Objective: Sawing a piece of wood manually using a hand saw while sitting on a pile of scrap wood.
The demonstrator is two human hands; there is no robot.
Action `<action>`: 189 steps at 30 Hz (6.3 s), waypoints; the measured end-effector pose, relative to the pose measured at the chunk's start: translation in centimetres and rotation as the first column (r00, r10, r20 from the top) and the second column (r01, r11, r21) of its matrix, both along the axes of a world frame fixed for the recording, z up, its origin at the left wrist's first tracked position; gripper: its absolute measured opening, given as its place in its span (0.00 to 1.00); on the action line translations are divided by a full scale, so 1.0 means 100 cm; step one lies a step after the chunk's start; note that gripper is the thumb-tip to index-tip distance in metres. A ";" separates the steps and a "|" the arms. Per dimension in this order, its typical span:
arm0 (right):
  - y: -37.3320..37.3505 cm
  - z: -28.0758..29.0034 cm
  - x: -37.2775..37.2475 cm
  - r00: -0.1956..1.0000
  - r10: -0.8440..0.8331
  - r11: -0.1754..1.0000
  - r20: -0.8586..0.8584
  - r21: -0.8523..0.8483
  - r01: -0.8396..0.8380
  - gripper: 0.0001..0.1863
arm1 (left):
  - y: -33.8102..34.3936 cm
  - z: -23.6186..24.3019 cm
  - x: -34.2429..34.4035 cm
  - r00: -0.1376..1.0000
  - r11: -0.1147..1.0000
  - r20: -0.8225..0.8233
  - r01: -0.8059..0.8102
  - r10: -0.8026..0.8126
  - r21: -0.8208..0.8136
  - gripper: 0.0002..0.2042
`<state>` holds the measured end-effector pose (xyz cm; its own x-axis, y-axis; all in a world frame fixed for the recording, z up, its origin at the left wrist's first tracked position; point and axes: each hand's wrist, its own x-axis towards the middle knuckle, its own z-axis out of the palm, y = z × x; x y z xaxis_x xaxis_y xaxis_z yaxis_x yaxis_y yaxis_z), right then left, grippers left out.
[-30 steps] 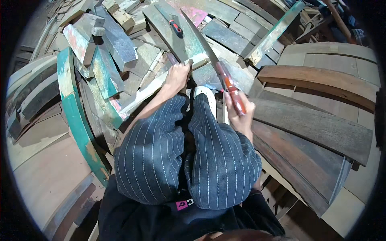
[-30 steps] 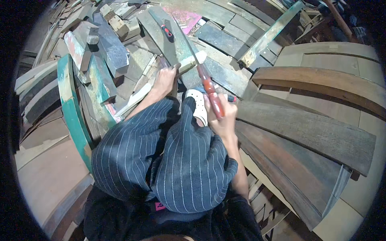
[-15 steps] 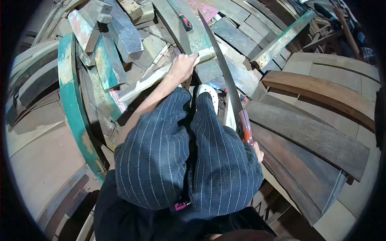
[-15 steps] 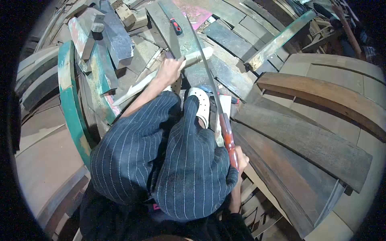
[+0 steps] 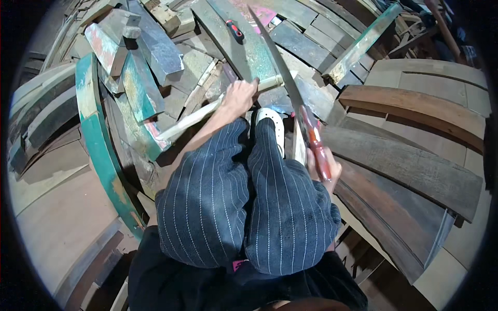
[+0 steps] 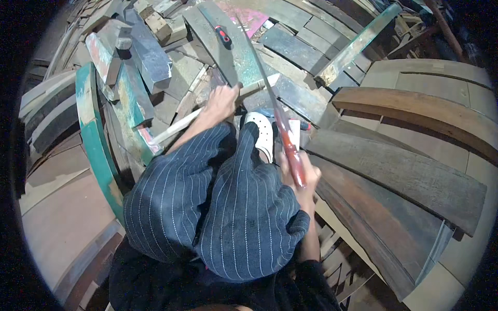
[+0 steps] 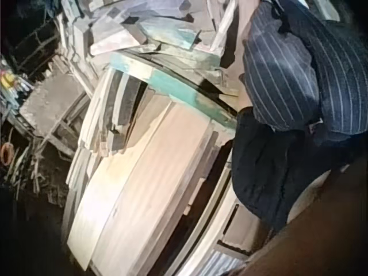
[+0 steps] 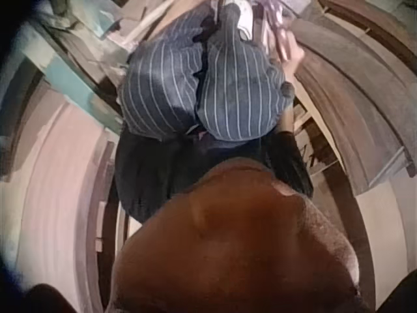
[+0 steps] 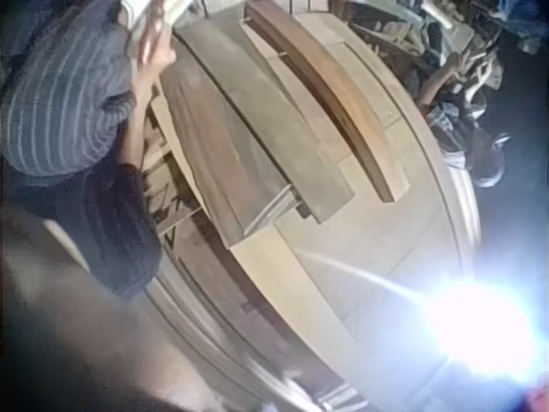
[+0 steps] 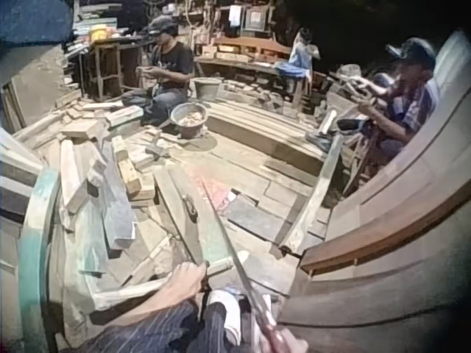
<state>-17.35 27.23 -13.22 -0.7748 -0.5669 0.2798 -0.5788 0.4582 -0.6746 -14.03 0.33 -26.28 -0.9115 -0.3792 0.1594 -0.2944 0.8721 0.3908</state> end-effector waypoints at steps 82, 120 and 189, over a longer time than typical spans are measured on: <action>0.029 0.008 0.014 0.951 -0.159 0.986 0.267 0.099 0.137 0.11 | 0.014 -0.002 0.021 0.992 0.999 0.125 -0.028 0.031 -0.028 0.20; 0.094 0.039 0.013 0.985 0.055 0.997 0.163 0.040 -0.062 0.07 | 0.011 0.006 0.023 0.993 0.999 0.113 -0.031 0.028 0.030 0.19; -0.024 0.009 -0.014 0.921 0.011 0.992 0.389 -0.119 0.038 0.09 | 0.025 0.002 0.016 0.982 0.998 0.187 -0.011 0.023 -0.065 0.27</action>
<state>-18.71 24.87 -12.31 -0.8437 -0.5364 0.0218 -0.2544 0.3638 -0.8961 -12.38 2.81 -26.04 -0.9208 -0.3899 0.0102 -0.3728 0.8875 0.2710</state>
